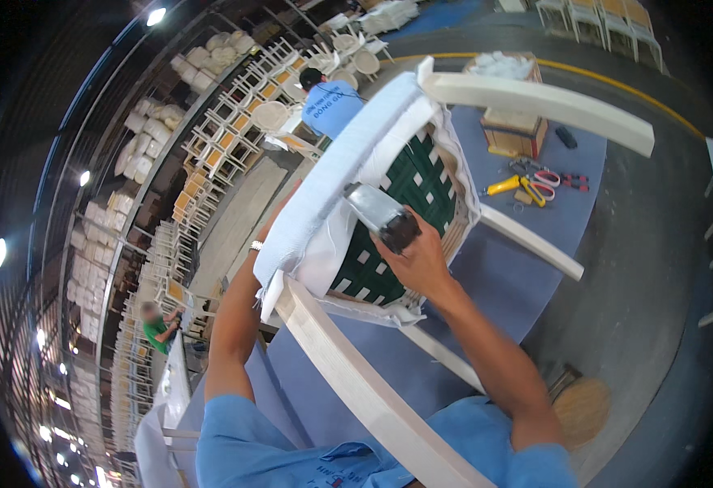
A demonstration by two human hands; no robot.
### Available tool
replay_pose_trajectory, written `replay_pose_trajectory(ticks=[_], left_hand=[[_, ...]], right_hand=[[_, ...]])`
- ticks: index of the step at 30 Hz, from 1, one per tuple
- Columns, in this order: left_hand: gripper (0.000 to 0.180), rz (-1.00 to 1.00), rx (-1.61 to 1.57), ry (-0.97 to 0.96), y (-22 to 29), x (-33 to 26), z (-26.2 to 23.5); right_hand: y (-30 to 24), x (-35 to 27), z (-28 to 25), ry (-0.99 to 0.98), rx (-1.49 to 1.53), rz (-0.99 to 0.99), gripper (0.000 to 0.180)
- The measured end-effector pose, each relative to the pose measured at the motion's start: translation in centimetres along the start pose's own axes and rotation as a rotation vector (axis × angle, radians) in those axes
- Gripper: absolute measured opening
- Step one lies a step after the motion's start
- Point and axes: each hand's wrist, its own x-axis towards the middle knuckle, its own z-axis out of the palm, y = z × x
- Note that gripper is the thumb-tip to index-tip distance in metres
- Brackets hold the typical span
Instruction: The person staples white fabric onto a chair seat frame using a staple gun, then trims excess fabric with a utility knife. The person rotates the chair to access different edges and continues securing and trimming the fabric.
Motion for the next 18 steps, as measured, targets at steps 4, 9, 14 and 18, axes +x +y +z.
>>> replay_pose_trajectory(ticks=[4,9,14,18], left_hand=[[0.061,-0.088,-0.122,0.066,2.1,-2.4,0.9],[0.065,-0.229,0.221,0.106,4.8,-4.3,1.8],[0.083,0.146,0.912,0.003,6.7,-5.2,4.4],[0.093,0.248,1.203,0.026,6.6,-6.6,5.8]], right_hand=[[0.3,0.0,0.6,0.002,-0.027,-0.051,0.031],[0.9,-0.1,0.5,-0.01,-0.006,-0.095,0.036],[1.6,-0.2,1.2,0.019,0.113,0.044,0.038],[1.5,-0.4,1.9,0.026,0.125,0.079,0.039]])
